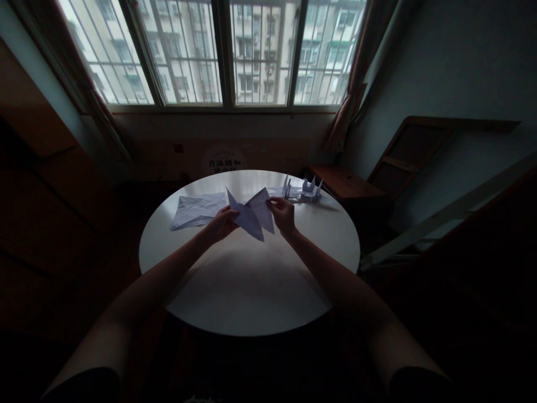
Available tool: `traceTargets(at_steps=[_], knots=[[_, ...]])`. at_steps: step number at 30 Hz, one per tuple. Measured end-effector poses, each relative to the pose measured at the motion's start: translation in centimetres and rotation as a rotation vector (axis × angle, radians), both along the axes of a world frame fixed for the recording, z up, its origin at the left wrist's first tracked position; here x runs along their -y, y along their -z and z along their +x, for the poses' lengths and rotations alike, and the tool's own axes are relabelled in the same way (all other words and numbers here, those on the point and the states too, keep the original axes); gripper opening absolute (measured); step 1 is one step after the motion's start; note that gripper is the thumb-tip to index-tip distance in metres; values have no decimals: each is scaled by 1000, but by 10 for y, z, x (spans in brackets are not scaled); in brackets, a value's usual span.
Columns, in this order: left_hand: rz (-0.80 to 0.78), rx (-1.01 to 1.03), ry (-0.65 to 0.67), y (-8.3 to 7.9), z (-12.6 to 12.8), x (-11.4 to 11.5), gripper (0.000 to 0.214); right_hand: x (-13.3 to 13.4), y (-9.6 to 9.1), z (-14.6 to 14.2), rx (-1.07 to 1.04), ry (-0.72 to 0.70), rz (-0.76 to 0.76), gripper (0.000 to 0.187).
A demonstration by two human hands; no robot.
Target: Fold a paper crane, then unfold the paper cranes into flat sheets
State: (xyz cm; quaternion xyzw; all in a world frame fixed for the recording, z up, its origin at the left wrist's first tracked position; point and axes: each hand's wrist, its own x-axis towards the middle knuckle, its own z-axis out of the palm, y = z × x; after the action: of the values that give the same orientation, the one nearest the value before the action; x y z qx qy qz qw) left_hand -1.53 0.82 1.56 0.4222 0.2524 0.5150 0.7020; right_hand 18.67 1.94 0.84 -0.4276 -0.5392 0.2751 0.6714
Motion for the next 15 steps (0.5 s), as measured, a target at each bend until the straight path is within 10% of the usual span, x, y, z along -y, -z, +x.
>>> traceTargets(at_steps=[15], knots=[[-6, -42, 46, 0, -2, 1, 34, 3, -4, 3, -111, -1, -30, 38]])
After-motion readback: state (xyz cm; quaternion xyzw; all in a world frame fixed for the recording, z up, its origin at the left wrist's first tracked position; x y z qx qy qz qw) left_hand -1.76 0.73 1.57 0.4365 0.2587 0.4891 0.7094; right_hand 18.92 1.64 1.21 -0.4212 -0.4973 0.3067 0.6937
